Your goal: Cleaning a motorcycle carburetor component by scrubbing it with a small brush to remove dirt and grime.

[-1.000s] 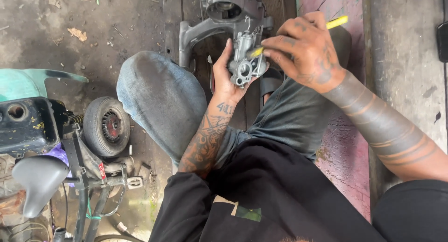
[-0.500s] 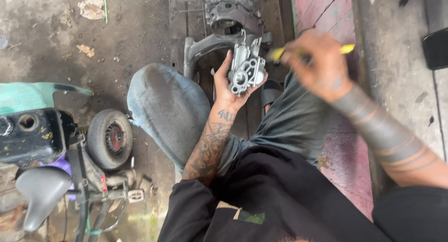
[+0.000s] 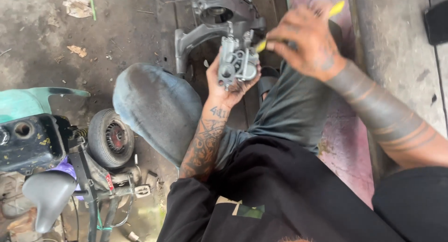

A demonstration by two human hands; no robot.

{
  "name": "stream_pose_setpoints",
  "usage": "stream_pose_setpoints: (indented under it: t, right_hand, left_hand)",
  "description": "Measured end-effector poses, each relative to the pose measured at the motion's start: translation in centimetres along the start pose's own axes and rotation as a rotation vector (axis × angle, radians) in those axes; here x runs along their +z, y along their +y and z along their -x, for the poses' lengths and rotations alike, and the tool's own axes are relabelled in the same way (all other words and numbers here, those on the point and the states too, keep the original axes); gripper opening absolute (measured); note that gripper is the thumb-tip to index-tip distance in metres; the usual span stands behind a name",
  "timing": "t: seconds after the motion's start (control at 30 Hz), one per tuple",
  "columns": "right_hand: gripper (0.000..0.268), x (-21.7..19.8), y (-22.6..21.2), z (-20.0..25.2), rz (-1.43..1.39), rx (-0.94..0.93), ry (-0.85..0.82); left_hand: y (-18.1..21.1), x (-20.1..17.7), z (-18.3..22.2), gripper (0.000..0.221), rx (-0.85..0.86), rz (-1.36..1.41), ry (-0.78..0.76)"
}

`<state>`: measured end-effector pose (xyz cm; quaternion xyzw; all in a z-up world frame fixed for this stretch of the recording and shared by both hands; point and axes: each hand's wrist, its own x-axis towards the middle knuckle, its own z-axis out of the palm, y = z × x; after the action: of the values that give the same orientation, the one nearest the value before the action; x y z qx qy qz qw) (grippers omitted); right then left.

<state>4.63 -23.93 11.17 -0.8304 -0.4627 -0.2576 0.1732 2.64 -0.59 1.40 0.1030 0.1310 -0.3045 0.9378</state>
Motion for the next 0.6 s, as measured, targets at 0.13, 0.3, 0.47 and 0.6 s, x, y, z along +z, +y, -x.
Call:
stream_pose_setpoints:
  t: [0.13, 0.3, 0.47, 0.6]
  right_hand:
    - [0.014, -1.2, -4.0, -1.7, -0.162, 0.013, -0.014]
    - [0.017, -1.2, -0.8, -0.9, -0.131, 0.109, -0.008]
    - [0.020, -1.0, -2.2, -1.1, -0.216, 0.023, -0.080]
    - [0.011, -2.3, -1.2, -1.5, -0.261, 0.112, -0.012]
  left_hand:
    - [-0.4, 0.6, 0.7, 0.060, 0.015, -0.065, 0.156]
    - [-0.5, 1.3, 0.9, 0.066, -0.005, -0.054, 0.060]
    - [-1.0, 1.1, 0.9, 0.058, -0.029, -0.038, 0.057]
    - [-0.4, 1.5, 1.2, 0.065, -0.009, -0.036, 0.077]
